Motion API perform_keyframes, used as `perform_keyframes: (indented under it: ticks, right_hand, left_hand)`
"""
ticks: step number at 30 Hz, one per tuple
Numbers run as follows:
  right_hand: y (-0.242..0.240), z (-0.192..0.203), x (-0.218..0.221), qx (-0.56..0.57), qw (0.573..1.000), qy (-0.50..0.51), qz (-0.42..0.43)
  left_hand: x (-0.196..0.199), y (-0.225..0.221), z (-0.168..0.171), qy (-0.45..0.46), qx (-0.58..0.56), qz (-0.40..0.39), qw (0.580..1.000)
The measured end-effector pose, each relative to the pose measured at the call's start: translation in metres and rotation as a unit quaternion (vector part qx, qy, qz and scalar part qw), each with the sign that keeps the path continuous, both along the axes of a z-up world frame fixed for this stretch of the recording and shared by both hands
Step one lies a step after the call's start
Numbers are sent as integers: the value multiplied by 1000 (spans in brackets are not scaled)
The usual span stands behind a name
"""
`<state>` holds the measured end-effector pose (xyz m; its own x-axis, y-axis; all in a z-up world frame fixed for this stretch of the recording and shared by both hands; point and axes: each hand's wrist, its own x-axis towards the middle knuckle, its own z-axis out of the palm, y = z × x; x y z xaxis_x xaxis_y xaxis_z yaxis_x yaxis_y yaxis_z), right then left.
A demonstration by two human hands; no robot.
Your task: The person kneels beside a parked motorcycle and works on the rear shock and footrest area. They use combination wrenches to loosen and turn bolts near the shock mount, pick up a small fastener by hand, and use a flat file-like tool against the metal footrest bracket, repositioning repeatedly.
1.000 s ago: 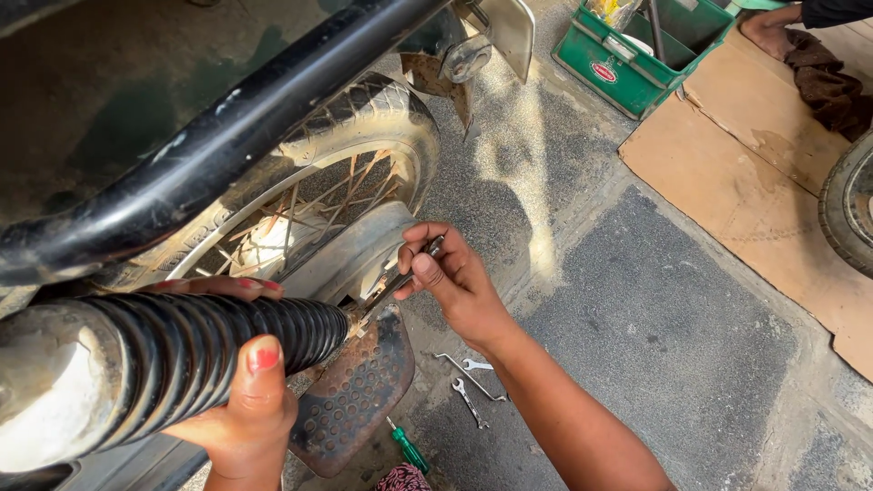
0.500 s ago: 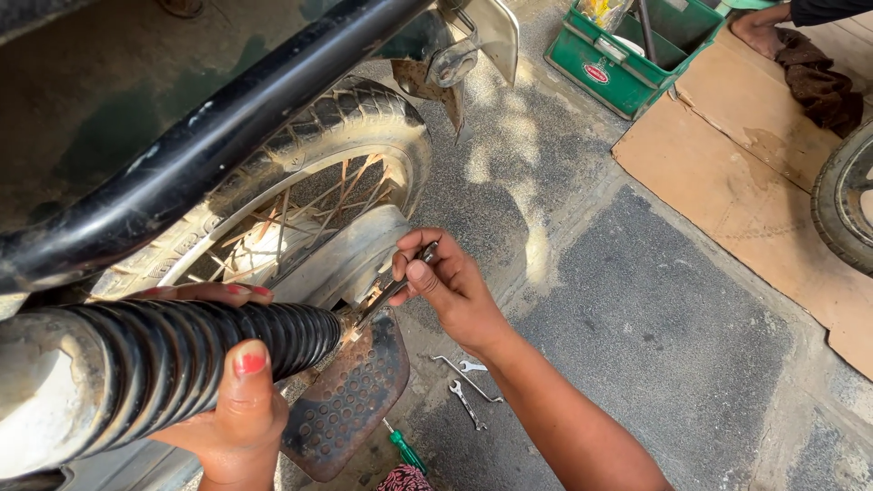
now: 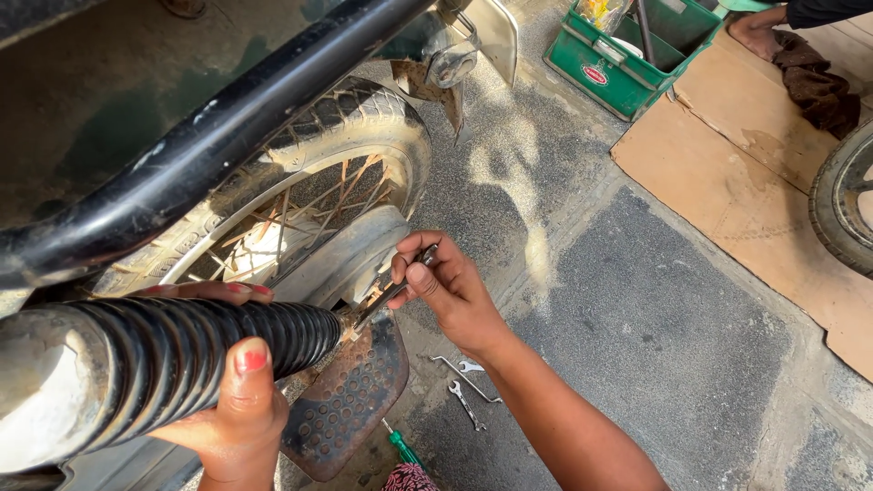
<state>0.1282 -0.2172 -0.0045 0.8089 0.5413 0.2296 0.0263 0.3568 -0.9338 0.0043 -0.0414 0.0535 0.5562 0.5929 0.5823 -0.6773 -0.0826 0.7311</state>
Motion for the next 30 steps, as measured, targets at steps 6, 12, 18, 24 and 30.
perform_keyframes:
  ticks: [6, 12, 18, 24, 30]
  right_hand:
    - [-5, 1, -2, -4, 1000, -4, -4]
    - [-11, 2, -2, 11, 1000, 1, -8]
    - [-12, 2, -4, 22, 1000, 3, -4]
    - [-10, 3, -7, 21, 1000, 2, -9]
    - [-9, 1, -8, 22, 1000, 1, -11]
  left_hand:
    - [-1, -3, 3, 8, -16, -4, 1000]
    - [2, -3, 3, 4, -14, 0, 1000]
    - [-1, -3, 3, 13, -8, 2, 1000]
    - [-2, -1, 2, 9, -5, -2, 1000]
    - [1, 1, 0, -8, 9, 0, 1000]
